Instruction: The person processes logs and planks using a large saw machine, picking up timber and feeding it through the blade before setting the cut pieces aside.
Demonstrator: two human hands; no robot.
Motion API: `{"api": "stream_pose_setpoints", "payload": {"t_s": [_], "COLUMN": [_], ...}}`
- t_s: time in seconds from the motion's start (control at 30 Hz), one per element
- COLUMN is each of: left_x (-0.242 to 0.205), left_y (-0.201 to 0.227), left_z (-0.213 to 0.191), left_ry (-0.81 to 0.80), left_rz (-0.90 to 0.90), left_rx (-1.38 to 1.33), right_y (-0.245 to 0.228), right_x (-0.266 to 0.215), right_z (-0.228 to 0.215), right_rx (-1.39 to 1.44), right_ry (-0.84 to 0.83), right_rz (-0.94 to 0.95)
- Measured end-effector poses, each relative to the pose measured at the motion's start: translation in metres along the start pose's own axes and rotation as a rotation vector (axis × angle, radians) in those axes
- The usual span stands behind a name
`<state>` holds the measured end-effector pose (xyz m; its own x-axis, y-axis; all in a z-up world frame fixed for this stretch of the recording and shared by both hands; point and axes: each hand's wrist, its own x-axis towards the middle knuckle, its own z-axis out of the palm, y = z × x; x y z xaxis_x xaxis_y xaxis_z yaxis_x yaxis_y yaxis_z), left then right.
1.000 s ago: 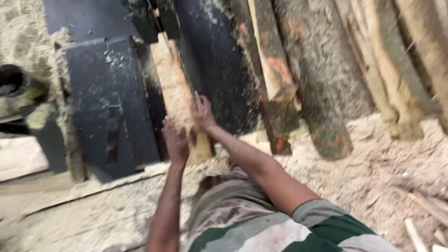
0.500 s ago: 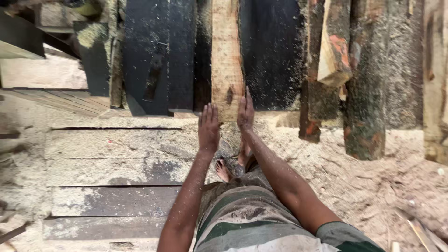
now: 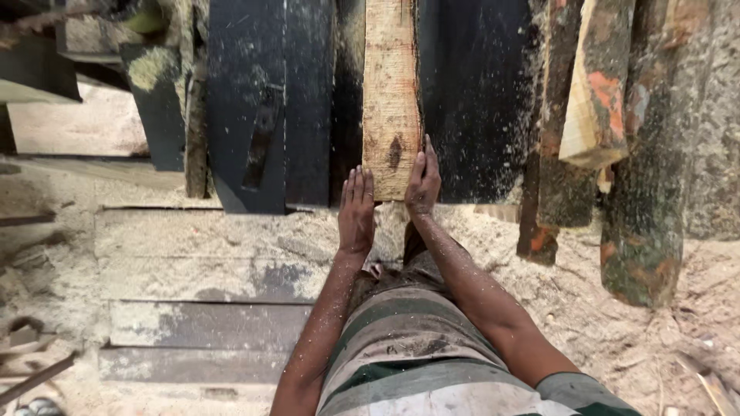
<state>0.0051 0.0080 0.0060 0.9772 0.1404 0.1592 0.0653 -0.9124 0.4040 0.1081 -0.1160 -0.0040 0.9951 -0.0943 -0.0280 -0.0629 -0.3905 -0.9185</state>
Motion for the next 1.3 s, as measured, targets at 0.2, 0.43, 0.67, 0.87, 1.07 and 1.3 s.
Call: {"api": "stream_pose_setpoints", "payload": {"t_s": [0.2, 0.43, 0.67, 0.87, 1.07, 1.3], "left_x": [0.042, 0.102, 0.176, 0.213, 0.071, -0.181], "left_y": [-0.001, -0.018, -0.045, -0.037, 0.010, 0.050], "left_z": [-0.003, 0.027, 0.071, 0.068, 0.027, 0.011], "left_ry": [0.006, 0.070, 0.097, 0.246, 0.190, -0.031], "left_rz": [-0.034, -0.064, -0.084, -0.163, -0.140, -0.464], "left_rx": [-0.106, -0.091, -0.040, -0.020, -0.120, -0.116], "right_y": [-0.001, 0.022, 0.049, 0.082, 0.088, 0.063], "right_x": [0.040, 0.107, 0.189, 0.261, 0.334, 0.385], "right_z": [0.013, 0.037, 0.069, 0.100, 0.132, 0.119], "right_rx": [0.213, 0.086, 0.128, 0.171, 0.251, 0.345], "right_ry": [-0.110, -0.078, -0.122, -0.139, -0.133, -0.067], "right_rz": [0.411, -0.020, -0.071, 0.014, 0.001, -0.118]}}
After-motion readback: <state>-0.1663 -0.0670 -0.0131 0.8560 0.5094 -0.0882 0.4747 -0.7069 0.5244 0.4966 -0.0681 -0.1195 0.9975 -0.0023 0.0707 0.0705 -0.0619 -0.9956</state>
